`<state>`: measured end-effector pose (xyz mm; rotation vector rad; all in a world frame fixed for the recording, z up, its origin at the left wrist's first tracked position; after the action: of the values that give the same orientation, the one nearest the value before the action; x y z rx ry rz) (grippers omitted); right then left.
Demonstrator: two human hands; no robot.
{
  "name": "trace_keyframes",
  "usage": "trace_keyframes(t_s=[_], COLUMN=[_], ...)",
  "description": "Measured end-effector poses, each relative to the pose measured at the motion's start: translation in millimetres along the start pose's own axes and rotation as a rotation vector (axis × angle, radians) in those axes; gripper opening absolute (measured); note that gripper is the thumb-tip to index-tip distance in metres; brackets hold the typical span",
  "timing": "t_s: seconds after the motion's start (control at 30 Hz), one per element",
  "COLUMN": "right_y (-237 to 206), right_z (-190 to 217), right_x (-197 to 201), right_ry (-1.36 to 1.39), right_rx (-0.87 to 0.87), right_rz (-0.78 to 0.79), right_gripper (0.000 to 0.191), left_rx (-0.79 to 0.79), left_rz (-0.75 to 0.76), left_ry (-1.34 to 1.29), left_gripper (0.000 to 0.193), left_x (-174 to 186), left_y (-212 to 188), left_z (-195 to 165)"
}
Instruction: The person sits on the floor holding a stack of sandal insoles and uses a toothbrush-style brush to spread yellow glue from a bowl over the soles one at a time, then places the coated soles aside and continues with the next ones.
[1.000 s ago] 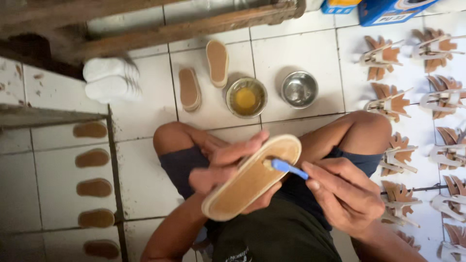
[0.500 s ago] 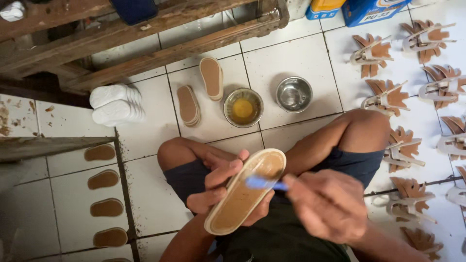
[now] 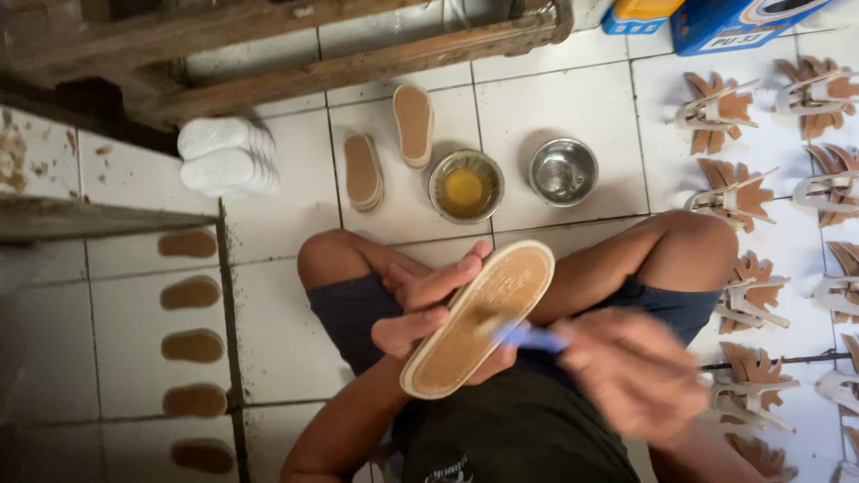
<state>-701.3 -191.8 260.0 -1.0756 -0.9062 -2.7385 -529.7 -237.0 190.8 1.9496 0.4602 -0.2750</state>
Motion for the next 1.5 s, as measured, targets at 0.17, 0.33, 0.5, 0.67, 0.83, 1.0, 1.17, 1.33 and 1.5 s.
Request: trace_keyframes(t_s=[0.17,0.33,0.5,0.67,0.83,1.0,1.17,1.33,1.5], right_y=[-9,-18,-40,-33,-25,-20,-15,-1,14], right_z=[-2,-11,-46,-100,-118,-126,-139,-132,-144], right_x=[-16,-34,-41,-86,-116,-137,-149,-146,-149], right_ry=[-0.207,0.154,0.275,0.517,0.454,0.324,0.233,0.057,-0.037], right_rx=[-0.230,0.079,-0.435,-0.438,-0.477,-0.520,-0.562,-0.500,-0.495], right_rz=[-0.133,0.084,-0.019,-0.073,0.004,0.106,0.070,0.154,0.204], right_gripper=[0.016,0.023,0.022,0.014,0.019,0.023,0.024,0.023,0.026], left_rx=[0.117,0.221,1.154,1.431,1.228,1.225,1.316,1.373,1.253], left_rz=[0.157,0.138,0.063,-0.513,-0.683,-0.901,-0.976,-1.002,-0.892], left_ry=[-0.212,-0.319,-0.218,-0.381,0.260,0.348,0.315,0.307,0.229], left_gripper=[0.064,0.062,0.046,0.028,0.034,0.042,0.046,0.040,0.030], left_x=[7,19,112,253,376,420,434,442,430], left_y=[-4,10,-17,-36,45,115,133,124,94], left_z=[6,10,29,116,189,243,279,290,232])
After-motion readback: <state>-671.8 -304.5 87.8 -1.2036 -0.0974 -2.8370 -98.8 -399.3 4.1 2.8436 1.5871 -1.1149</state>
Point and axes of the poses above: each hand's wrist, its own y-axis towards the middle knuckle, its own x-axis out of the back of the hand, z = x × y, the point moved 1 cm from there along y, towards the middle knuckle, and after that the axes turned 13 degrees about -y, right-handed, at the moved point
